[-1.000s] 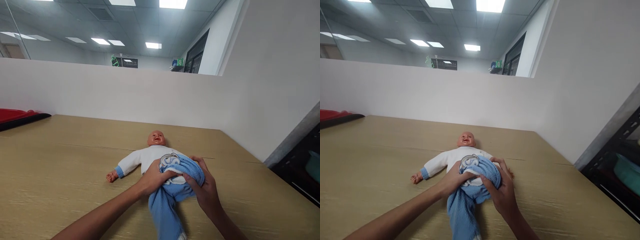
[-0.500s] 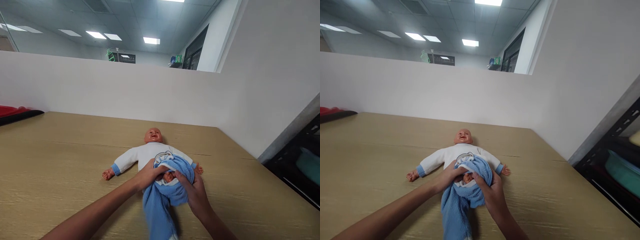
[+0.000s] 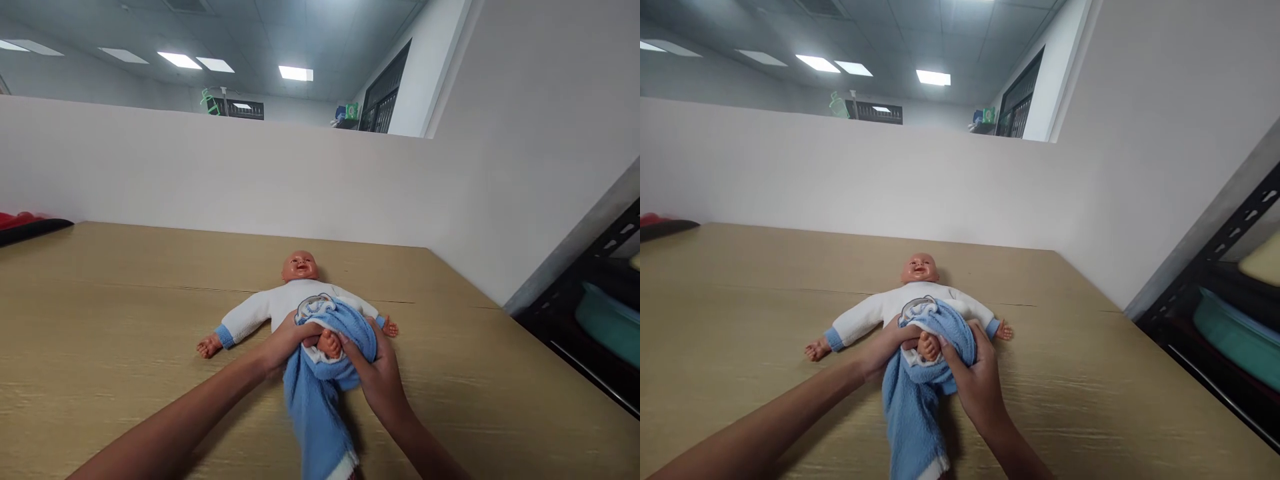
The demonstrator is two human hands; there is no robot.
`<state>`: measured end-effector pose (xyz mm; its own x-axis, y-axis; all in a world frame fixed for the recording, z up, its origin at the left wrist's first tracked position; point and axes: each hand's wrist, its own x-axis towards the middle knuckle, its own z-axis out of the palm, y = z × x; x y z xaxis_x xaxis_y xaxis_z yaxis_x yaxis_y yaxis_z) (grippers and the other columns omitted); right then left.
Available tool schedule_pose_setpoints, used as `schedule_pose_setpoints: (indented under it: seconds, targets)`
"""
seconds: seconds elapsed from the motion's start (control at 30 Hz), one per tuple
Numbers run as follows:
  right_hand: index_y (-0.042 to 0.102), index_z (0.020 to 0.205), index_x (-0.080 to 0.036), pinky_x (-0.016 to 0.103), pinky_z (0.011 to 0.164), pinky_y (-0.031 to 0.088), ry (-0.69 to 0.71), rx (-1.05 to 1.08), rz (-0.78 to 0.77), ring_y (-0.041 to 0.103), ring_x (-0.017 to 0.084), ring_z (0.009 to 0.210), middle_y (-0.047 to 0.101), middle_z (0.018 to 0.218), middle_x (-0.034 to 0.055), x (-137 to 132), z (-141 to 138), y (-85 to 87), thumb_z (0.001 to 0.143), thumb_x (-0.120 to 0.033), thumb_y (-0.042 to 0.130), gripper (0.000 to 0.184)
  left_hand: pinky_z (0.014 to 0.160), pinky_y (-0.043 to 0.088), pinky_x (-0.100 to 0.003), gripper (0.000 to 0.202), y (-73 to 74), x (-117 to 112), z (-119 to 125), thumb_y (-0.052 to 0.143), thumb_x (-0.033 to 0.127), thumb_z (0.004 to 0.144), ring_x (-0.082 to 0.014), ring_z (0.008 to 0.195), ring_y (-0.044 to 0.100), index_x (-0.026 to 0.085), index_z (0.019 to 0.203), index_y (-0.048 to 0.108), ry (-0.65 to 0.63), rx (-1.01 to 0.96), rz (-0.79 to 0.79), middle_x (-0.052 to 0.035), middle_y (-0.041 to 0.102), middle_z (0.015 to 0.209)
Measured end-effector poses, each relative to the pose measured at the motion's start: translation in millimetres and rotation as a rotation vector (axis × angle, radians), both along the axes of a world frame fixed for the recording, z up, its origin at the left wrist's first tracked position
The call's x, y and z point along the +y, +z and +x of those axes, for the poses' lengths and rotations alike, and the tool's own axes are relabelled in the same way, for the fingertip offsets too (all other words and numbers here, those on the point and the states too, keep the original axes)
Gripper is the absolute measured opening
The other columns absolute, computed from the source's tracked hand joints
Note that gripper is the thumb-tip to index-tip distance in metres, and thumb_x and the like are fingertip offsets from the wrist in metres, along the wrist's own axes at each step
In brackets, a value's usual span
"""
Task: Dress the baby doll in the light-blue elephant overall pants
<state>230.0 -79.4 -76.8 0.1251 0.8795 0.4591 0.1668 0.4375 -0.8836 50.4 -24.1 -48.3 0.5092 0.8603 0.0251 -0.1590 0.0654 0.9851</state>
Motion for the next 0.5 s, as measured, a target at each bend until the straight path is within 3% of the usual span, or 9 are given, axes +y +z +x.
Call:
schedule_pose_setpoints:
  seconds: [0.13, 0.27, 0.33, 0.37, 0.43, 0.5]
  targets:
    - [0.070, 0.100, -0.025, 0.036, 0.106, 0.044, -0.178, -0.216, 0.199, 0.057, 0.024, 0.118, 0.057, 0.121, 0.0052, -1.8, 1.9, 1.1, 0.096, -0.035, 0.067, 0.011, 0.086, 0.050, -0.039, 0.023, 5.3, 0.8, -3.3, 0.074, 0.038, 0.076, -0.0204, 0.072, 0.056, 0.020, 0.081, 0.061, -0.066, 0.011, 0.047, 0.0030, 0.055, 0.065]
    - [0.068, 0.123, -0.030, 0.043, 0.119, 0.035, -0.228, -0.188, 0.172, 0.047, 0.026, 0.139, 0.052, 0.144, 0.0060, -1.7, 1.9, 0.0, 0.099, -0.036, 0.065, 0.025, 0.087, 0.051, -0.037, 0.022, 16.0, -1.7, -4.6, 0.069, 0.036, 0.084, -0.0206, 0.073, 0.056, 0.022, 0.073, 0.056, -0.086, 0.103, 0.195, 0.0043, 0.052, 0.062]
    - [0.064, 0.133, -0.030, 0.044, 0.121, 0.034, -0.182, -0.114, 0.106, 0.050, 0.026, 0.139, 0.057, 0.145, 0.0057, -1.3, 1.6, -1.5, 0.100, -0.038, 0.064, 0.034, 0.095, 0.051, -0.037, 0.016, 19.7, -4.5, -4.8, 0.070, 0.034, 0.083, -0.0243, 0.088, 0.063, 0.021, 0.090, 0.064, -0.012, 0.164, 0.253, 0.0018, 0.066, 0.077]
    - [0.063, 0.135, -0.030, 0.044, 0.121, 0.035, -0.154, -0.071, 0.078, 0.052, 0.026, 0.138, 0.060, 0.144, 0.0056, -1.3, 1.5, -2.4, 0.100, -0.039, 0.064, 0.037, 0.100, 0.050, -0.037, 0.025, 20.9, -6.0, -5.0, 0.071, 0.034, 0.083, -0.0265, 0.100, 0.065, 0.020, 0.104, 0.065, 0.029, 0.194, 0.285, -0.0004, 0.072, 0.092]
    - [0.062, 0.137, -0.029, 0.040, 0.119, 0.039, -0.116, -0.001, 0.058, 0.056, 0.024, 0.135, 0.064, 0.141, 0.0047, -1.2, 1.7, -5.0, 0.100, -0.040, 0.065, 0.038, 0.110, 0.046, -0.040, 0.043, 22.2, -8.7, -5.2, 0.070, 0.033, 0.085, -0.0290, 0.119, 0.063, 0.020, 0.125, 0.061, 0.074, 0.238, 0.358, -0.0047, 0.073, 0.120]
    - [0.063, 0.135, -0.029, 0.036, 0.116, 0.042, -0.117, 0.021, 0.064, 0.057, 0.022, 0.133, 0.066, 0.139, 0.0030, -0.9, 2.4, -9.0, 0.100, -0.041, 0.066, 0.036, 0.114, 0.044, -0.042, 0.043, 23.3, -10.7, -5.5, 0.065, 0.031, 0.088, -0.0293, 0.125, 0.061, 0.020, 0.130, 0.060, 0.068, 0.261, 0.418, -0.0068, 0.071, 0.131]
